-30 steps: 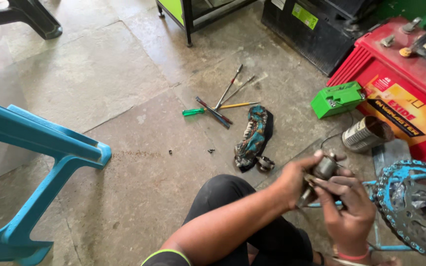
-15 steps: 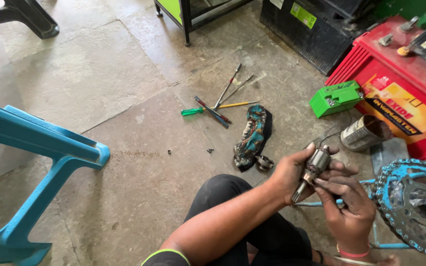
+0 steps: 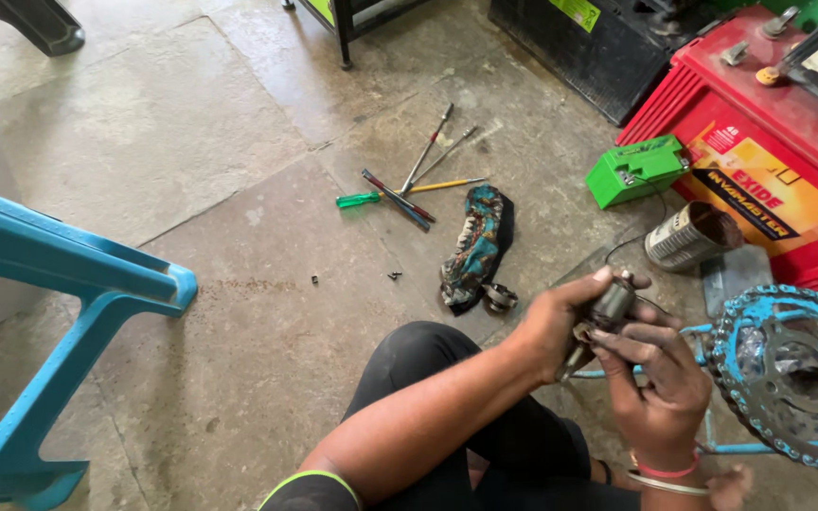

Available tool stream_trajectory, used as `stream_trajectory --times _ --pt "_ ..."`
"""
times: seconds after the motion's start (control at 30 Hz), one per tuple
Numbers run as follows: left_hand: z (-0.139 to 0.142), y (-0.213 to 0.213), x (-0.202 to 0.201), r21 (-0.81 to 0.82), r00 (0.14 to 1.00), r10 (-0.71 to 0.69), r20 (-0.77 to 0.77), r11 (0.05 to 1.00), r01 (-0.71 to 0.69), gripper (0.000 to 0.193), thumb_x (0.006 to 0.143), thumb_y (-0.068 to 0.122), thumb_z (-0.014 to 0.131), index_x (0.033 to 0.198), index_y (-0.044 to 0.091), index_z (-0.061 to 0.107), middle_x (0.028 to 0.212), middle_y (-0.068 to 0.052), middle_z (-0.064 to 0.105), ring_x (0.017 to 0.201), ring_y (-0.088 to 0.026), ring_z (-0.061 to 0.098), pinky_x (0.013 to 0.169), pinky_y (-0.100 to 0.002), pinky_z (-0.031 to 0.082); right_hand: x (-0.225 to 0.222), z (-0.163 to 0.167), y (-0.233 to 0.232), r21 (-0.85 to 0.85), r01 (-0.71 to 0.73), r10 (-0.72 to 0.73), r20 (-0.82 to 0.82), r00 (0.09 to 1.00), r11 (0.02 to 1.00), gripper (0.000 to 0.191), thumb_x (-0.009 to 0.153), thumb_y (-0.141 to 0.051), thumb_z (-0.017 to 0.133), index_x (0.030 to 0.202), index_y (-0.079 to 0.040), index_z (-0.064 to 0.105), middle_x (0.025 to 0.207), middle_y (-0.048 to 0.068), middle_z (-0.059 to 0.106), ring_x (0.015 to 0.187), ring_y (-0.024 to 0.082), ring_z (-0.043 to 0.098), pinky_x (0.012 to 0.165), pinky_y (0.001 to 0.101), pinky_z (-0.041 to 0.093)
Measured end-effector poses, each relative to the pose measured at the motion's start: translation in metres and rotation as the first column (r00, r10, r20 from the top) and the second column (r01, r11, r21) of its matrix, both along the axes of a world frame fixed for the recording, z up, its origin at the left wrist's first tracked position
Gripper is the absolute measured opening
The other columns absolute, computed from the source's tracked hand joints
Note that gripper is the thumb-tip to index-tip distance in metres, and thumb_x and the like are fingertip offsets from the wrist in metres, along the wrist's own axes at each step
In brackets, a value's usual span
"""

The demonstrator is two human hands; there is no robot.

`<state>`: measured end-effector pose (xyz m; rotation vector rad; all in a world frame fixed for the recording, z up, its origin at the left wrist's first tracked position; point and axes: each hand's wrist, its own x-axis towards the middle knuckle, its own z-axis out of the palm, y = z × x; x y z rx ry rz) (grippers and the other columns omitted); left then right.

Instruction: The person sits on the floor and works on a small cylindrical mechanical component, likely a starter motor. They use a yellow screwdriver to manipulate internal parts and search through a plastic box of small hardware for a specific piece to install.

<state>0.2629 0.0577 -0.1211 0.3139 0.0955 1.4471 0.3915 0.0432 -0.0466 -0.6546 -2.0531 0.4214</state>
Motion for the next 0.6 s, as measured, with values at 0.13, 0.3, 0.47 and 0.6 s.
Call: stream_trajectory --times 0.13,0.3,0.47,0.6 --pt "0.007 -0.003 0.004 0.009 1.0 0.022 -0.021 1.0 -0.021 0.045 0.121 0.036 0.035 0.141 -0.002 0.05 0.123 -0.023 0.066 0.11 -0.032 0.067 0.099 -0.043 0.056 -0.001 0.002 -0.001 0.034 -0.018 0.019 -0.009 1.0 0.999 0.02 0.086 -0.001 0.08 0.102 -0.011 0.075 0.1 0.005 0.066 0.102 0.023 0.067 0.084 0.0305 0.055" --pt "0.007 -0.001 0.008 -0.115 1.0 0.014 -0.008 0.993 -0.015 0.043 0.118 0.037 0.035 0.135 0.0 0.051 0.123 -0.023 0.066 0.112 -0.033 0.067 0.1 -0.043 0.056 0.0 0.007 -0.001 -0.12 0.007 0.001 0.07 0.998 0.993 0.019 0.084 -0.001 0.08 0.1 -0.011 0.077 0.098 0.006 0.068 0.09 0.02 0.068 0.076 0.0305 0.054" --pt "-0.003 0.004 0.009 -0.058 1.0 0.0 0.003 0.998 0.0 0.035 0.123 0.03 0.039 0.134 -0.002 0.05 0.124 -0.019 0.065 0.116 -0.031 0.065 0.104 -0.042 0.055 0.004 0.007 0.003 0.012 -0.024 0.023 0.078 0.997 1.0 0.019 0.084 -0.001 0.08 0.101 -0.01 0.076 0.099 0.006 0.065 0.096 0.022 0.065 0.083 0.0336 0.054" --pt "-0.002 0.003 0.005 -0.032 0.993 -0.028 0.117 0.999 0.032 0.039 0.125 0.033 0.04 0.138 -0.002 0.051 0.121 -0.018 0.065 0.112 -0.032 0.066 0.1 -0.043 0.056 0.013 0.005 0.008 -0.109 -0.048 0.054 0.05 0.997 0.993 0.02 0.085 -0.001 0.08 0.102 -0.01 0.076 0.098 0.004 0.067 0.096 0.019 0.068 0.083 0.03 0.056"
